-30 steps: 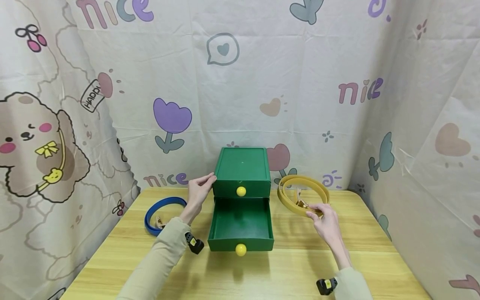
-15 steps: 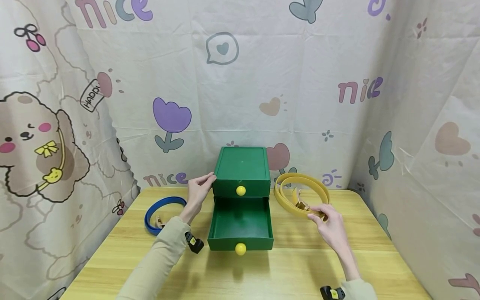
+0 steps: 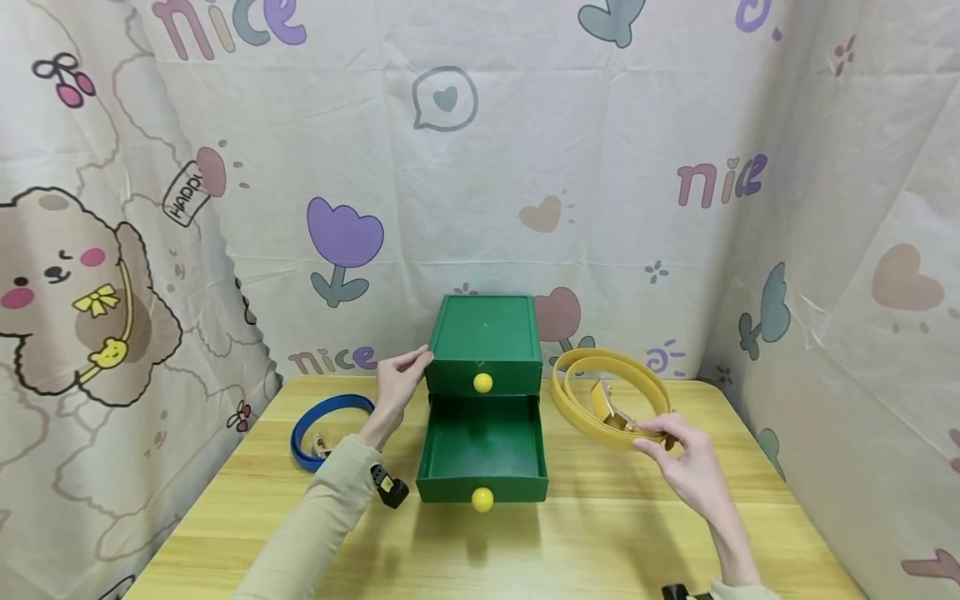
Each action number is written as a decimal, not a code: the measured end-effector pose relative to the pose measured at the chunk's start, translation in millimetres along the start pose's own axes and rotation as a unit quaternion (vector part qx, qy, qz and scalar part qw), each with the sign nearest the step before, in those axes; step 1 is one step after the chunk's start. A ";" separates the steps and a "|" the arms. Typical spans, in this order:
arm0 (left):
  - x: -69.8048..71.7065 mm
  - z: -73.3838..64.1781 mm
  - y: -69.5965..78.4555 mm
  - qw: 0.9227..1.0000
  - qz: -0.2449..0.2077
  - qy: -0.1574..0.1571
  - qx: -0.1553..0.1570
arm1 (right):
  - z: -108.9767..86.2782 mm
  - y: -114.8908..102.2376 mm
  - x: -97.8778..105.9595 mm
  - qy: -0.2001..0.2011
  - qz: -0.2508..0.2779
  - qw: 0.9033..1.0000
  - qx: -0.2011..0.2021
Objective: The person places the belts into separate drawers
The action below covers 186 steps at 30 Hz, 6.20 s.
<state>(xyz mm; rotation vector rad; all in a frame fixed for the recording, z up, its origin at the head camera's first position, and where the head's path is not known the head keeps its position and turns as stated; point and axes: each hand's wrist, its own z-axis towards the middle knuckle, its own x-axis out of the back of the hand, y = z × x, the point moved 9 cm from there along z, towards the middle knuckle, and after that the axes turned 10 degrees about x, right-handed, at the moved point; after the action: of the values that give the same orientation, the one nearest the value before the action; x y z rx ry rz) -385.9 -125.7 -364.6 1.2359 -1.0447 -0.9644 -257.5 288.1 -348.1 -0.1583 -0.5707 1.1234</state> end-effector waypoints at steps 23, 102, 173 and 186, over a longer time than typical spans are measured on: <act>-1.4 1.4 -1.3 1.000 -0.001 -0.003 -0.005 | 5.9 -34.1 -20.3 -0.142 0.194 0.967 0.078; -0.8 3.6 -2.8 1.000 -0.002 0.005 0.002 | 21.6 -29.0 -157.1 -0.252 0.122 0.959 0.047; -2.4 2.5 -2.4 1.000 -0.005 -0.005 0.001 | 19.9 -8.1 -202.3 -0.374 0.006 0.926 0.040; -2.2 2.5 -3.0 1.000 -0.008 -0.004 -0.001 | 18.2 -4.5 -206.7 -0.399 -0.005 0.916 0.034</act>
<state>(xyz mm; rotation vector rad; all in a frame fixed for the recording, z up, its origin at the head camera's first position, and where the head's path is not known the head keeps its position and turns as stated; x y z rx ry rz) -388.9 -124.5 -367.7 1.2413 -1.0406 -0.9842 -326.6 100.4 -403.6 0.3894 -1.2517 1.1763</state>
